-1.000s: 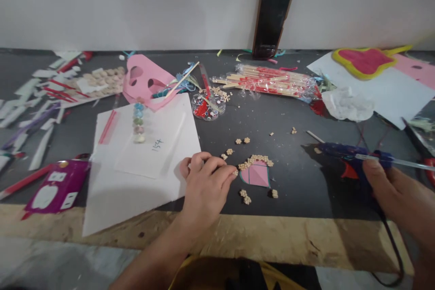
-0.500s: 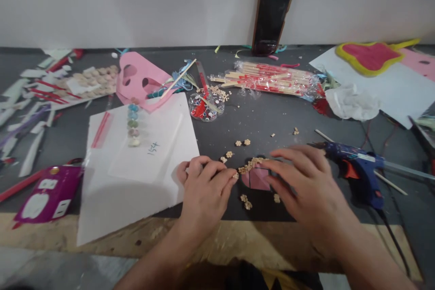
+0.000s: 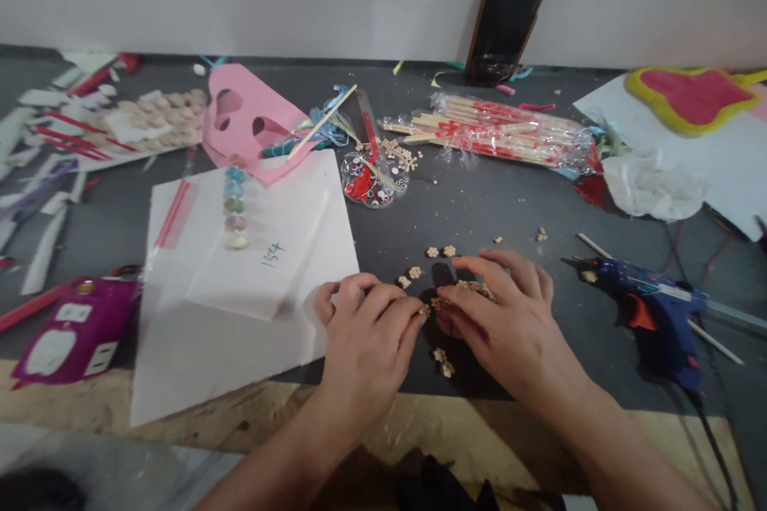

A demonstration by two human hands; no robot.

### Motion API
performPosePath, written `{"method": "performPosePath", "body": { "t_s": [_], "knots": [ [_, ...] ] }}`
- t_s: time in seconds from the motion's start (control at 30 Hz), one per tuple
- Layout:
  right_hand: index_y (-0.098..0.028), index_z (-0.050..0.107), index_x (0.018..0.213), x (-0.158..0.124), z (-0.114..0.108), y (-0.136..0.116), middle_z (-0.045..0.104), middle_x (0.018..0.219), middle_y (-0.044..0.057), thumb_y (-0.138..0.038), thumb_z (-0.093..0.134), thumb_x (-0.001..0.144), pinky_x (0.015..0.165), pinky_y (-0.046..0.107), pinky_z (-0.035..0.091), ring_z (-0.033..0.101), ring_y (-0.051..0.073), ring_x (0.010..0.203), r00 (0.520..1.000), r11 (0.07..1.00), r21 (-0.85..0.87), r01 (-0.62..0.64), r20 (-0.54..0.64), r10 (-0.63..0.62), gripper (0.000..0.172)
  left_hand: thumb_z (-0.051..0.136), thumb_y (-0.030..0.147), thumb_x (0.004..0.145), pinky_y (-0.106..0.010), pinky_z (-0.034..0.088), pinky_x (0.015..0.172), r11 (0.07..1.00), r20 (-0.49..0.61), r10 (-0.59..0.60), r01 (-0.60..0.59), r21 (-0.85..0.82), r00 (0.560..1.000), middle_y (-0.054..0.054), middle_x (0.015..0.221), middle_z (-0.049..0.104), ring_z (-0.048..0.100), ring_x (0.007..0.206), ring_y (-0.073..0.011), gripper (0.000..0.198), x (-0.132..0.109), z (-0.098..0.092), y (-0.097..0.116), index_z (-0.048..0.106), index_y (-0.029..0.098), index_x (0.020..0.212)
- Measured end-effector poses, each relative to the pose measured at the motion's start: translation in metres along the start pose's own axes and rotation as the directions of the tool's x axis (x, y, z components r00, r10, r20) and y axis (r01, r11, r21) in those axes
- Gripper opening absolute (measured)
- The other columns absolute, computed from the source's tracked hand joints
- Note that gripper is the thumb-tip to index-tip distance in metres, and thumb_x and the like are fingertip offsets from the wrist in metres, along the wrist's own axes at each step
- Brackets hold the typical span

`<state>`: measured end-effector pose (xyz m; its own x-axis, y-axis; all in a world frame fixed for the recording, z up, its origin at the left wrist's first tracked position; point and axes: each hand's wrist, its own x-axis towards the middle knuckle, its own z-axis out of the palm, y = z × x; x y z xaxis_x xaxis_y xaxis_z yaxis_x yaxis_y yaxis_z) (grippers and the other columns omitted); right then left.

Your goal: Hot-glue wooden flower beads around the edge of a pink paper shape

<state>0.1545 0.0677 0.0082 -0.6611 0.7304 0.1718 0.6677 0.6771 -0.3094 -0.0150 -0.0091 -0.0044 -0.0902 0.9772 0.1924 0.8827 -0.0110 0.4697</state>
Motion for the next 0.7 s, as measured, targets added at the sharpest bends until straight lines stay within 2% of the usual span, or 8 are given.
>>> {"method": "performPosePath", "body": {
  "t_s": [0.2, 0.7],
  "knots": [
    [-0.030, 0.071, 0.091, 0.0011, 0.0036, 0.0003, 0.064, 0.117, 0.003, -0.031, 0.060, 0.086, 0.096, 0.050, 0.028, 0.044, 0.029, 0.116, 0.999, 1.000, 0.012, 0.013, -0.036, -0.013, 0.012, 0.056, 0.025, 0.090, -0.044, 0.029, 0.080, 1.000, -0.013, 0.017, -0.017, 0.010, 1.000, -0.002, 0.087, 0.069, 0.046, 0.093, -0.0245, 0.013, 0.0014, 0.0005, 0.0003, 0.069, 0.025, 0.089],
    [-0.030, 0.071, 0.090, 0.0011, 0.0029, -0.0014, 0.064, 0.115, 0.004, -0.029, 0.059, 0.087, 0.095, 0.051, 0.030, 0.044, 0.029, 0.116, 0.999, 1.000, 0.003, 0.020, -0.029, -0.020, 0.013, 0.053, 0.026, 0.091, -0.046, 0.027, 0.081, 1.000, 0.014, -0.014, 0.013, 0.022, 1.000, -0.002, 0.091, 0.070, 0.047, 0.094, -0.0249, 0.016, 0.0009, 0.0023, -0.0003, 0.069, 0.026, 0.092]
  ]
}}
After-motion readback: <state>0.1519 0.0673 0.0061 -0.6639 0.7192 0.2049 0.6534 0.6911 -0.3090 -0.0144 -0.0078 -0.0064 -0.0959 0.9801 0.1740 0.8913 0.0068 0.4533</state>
